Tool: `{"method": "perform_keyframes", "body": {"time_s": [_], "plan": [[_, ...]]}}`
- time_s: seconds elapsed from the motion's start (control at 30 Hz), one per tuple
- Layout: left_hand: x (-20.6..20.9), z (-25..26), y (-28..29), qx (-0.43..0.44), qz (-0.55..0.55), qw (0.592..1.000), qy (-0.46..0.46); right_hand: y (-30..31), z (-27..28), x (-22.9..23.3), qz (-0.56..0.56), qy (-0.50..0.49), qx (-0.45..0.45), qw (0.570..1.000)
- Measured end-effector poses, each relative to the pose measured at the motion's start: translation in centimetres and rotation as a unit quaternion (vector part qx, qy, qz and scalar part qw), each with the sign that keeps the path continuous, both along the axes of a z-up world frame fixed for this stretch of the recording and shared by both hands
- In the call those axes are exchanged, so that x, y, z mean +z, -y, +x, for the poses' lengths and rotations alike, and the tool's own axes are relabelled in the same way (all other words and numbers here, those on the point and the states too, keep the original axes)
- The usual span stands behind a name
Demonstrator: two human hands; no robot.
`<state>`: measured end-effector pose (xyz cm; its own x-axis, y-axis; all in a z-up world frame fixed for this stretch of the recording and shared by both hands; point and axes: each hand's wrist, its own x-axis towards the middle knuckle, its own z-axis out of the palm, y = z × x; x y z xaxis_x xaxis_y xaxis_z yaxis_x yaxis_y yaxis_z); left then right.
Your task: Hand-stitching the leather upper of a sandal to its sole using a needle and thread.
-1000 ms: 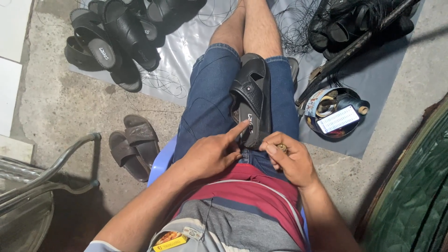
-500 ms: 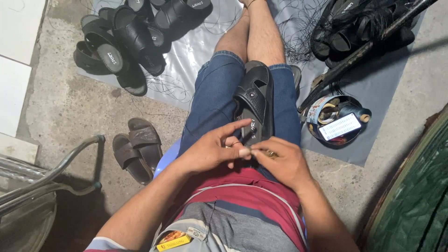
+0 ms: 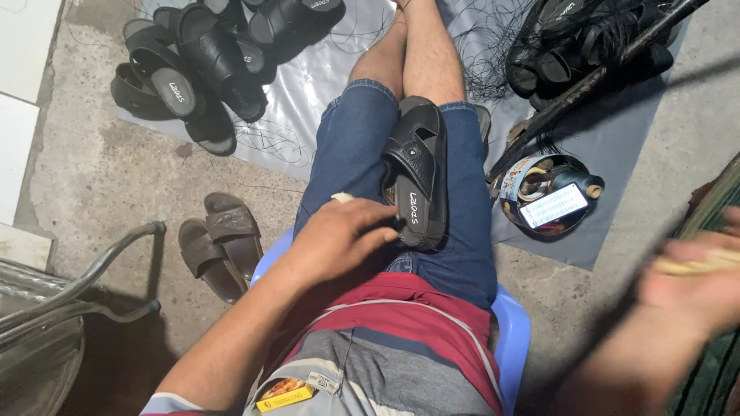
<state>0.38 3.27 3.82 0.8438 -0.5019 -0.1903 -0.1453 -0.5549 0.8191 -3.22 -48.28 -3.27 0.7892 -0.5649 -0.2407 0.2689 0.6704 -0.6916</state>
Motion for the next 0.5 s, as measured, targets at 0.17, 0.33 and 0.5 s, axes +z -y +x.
{"method": "perform_keyframes", "body": {"time_s": [0.17,0.33,0.5], "plan": [[0.9,-0.3,1.6,-0.081,0.055,0.994,0.041,-25.1,1.1,7.4,-0.665,-0.261,0.350,0.606],[-0.2,-0.7,2.1,-0.080,0.034,0.996,0.022,-27.4,-0.3,7.3,-0.580,-0.193,0.471,0.636],[0.8,-0.4,2.8,-0.053,0.011,0.995,-0.089,-24.3,0.6,7.4,-0.541,-0.326,0.451,0.631]]}}
